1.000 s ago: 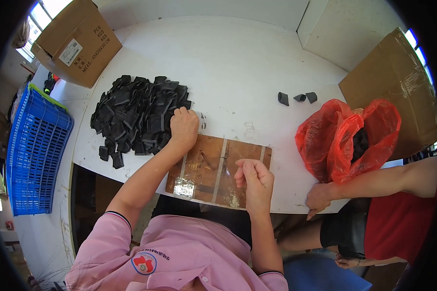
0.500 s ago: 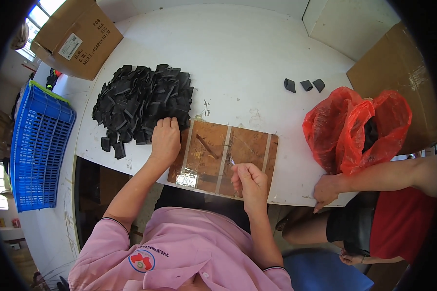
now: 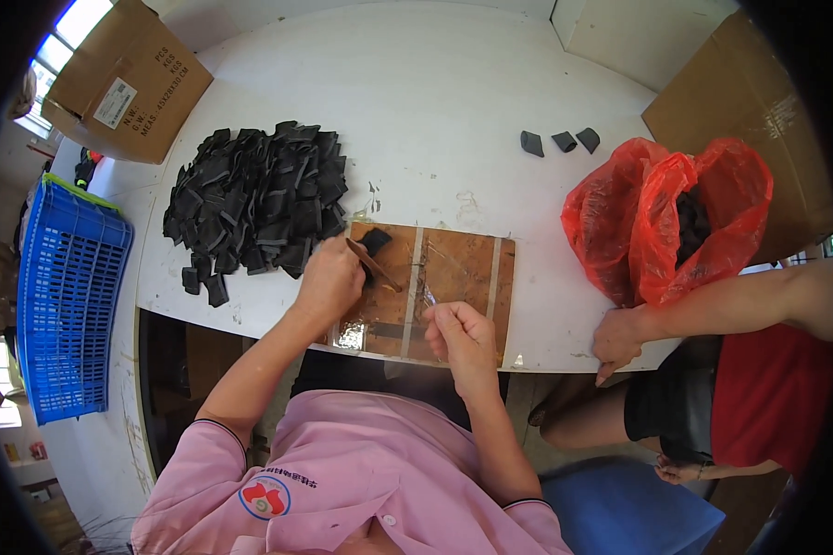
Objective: Manually sort and inspect small black plastic components on a table.
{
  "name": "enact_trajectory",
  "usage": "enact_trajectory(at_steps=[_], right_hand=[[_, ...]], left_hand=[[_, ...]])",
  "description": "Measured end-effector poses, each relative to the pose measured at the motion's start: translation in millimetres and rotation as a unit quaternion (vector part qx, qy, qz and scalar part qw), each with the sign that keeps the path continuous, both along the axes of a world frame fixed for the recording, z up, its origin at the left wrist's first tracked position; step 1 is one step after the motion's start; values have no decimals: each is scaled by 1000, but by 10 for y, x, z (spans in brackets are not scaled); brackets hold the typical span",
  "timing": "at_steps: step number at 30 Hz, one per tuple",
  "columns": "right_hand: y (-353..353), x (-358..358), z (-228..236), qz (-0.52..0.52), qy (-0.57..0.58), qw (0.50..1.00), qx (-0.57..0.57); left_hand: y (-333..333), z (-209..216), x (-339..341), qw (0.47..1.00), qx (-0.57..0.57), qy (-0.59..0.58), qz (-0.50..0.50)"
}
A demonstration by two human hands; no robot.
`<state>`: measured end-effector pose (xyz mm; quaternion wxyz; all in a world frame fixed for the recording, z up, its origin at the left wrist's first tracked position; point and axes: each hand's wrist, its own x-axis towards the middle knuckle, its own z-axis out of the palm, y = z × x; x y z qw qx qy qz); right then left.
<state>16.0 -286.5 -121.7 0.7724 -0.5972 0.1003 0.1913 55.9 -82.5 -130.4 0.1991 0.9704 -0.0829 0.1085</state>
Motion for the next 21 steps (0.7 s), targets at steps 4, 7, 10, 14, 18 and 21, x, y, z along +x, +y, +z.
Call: enact_trajectory(at_steps=[4,7,10,14,18,21], right_hand=[[1,17,46,21,-2,1000,-4],[-5,10,30,21,1,1000,-12],[13,-9,26,24,5,999,-22],[37,-33,37,38,5,999,-37],[12,-58,12,35,9,999,-27],[17,-65,19,31,-1,999,-35]], left_hand=[[-81,109,-194,999,-9,41,-19],[-25,199,-213,995,-88,-55,-4],[-8,240,-141,995,-70,-45,-52],[-82,91,-32,994,53,11,-97],[-31,-13,94,979,137,-5,-148],[22,21,190,995,48,22,-90]])
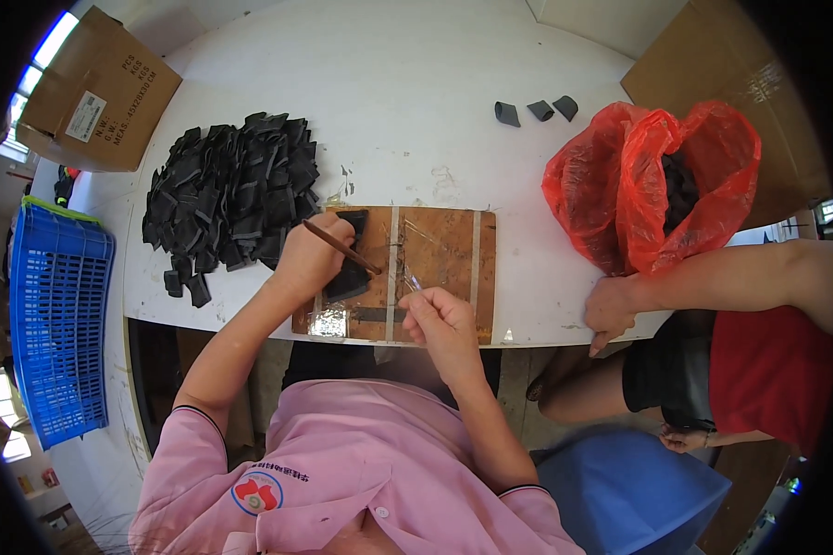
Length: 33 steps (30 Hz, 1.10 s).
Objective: Manually sort and inspect small black plastic components on a table.
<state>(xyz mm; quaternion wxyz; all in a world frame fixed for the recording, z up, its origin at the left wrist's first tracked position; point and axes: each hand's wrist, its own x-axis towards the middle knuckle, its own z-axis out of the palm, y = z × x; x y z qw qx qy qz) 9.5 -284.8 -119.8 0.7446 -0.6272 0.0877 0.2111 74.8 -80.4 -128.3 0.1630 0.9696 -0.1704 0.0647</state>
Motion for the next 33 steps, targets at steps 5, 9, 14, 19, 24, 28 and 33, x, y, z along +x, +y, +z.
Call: enact_trajectory(at_steps=[5,9,14,19,24,28,33], right_hand=[[132,-48,167,6,-115,988,-104],[287,-32,383,-1,-272,948,-164],[462,-2,518,-50,-420,888,-182],[492,59,505,-61,-558,760,-328],[493,85,423,-113,-505,797,-313],[363,86,479,-83,-213,973,-24],[411,119,602,25,129,902,412]], left_hand=[[175,202,-29,973,-202,-69,85],[34,565,-364,812,-526,156,198],[-240,743,-799,730,-616,263,132],[-448,523,-858,908,-377,-73,170],[-430,687,-733,654,-719,144,185],[-373,757,-739,519,-797,288,110],[-494,686,-784,807,-561,7,186]])
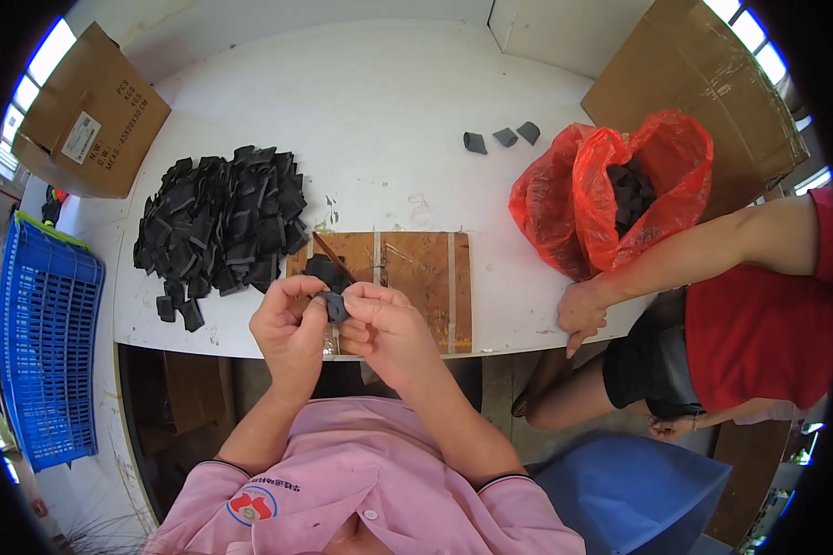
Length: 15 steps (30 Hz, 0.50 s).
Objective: Manually sort and inspect small black plastic components on a table.
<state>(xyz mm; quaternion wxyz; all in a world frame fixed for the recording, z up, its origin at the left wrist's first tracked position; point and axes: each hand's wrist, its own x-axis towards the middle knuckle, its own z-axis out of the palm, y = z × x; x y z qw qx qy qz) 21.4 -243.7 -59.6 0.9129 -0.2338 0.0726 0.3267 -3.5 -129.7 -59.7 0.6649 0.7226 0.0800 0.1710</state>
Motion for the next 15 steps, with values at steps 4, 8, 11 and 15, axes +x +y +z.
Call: enact_trajectory(at_steps=[4,8,11,15], right_hand=[[-93,114,316,15,-179,952,-248],[-37,456,702,11,-340,892,-299],[-19,607,337,50,-295,924,-237],[-40,557,325,34,-320,907,-270]], left_hand=[[170,188,153,855,-476,47,-198],[223,500,291,588,-742,67,-316],[285,300,393,728,-634,89,-247],[210,286,358,901,-397,56,-163]])
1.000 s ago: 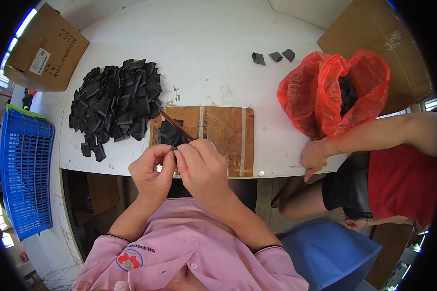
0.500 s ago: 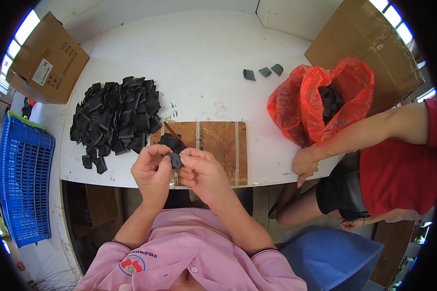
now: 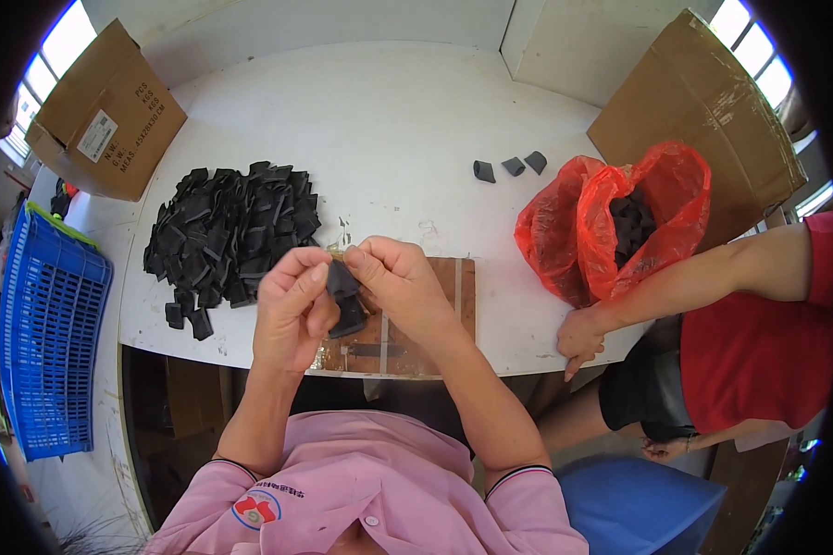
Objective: Manually sort and inspect small black plastic components on a table.
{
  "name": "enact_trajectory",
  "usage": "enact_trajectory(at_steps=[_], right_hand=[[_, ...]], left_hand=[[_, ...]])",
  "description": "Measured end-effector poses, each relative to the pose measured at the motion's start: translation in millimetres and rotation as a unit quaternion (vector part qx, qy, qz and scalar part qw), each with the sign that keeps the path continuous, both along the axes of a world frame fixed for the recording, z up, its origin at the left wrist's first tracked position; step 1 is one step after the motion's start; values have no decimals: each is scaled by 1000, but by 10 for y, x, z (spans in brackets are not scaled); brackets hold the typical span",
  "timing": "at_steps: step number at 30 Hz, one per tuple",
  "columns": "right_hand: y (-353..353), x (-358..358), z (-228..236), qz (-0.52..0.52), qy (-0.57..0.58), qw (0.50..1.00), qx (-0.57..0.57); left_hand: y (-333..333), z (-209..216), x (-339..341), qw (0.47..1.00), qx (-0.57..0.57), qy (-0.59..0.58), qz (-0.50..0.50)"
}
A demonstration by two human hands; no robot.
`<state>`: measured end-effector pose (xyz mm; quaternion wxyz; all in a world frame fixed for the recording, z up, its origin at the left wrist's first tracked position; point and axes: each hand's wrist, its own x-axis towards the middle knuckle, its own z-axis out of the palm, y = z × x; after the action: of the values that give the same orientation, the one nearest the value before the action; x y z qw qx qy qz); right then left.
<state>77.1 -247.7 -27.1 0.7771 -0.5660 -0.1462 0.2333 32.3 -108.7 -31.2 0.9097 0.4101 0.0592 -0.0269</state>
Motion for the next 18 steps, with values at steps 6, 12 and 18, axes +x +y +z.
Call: enact_trajectory(at_steps=[6,12,18], right_hand=[[-36,-174,11,-250,-336,896,-146],[52,-245,150,-247,-379,881,-136],[103,-255,204,-233,-307,916,-113]], left_hand=[[-9,177,141,828,459,-301,116],[-82,162,42,945,231,-208,104],[22,43,34,978,-45,-190,76]])
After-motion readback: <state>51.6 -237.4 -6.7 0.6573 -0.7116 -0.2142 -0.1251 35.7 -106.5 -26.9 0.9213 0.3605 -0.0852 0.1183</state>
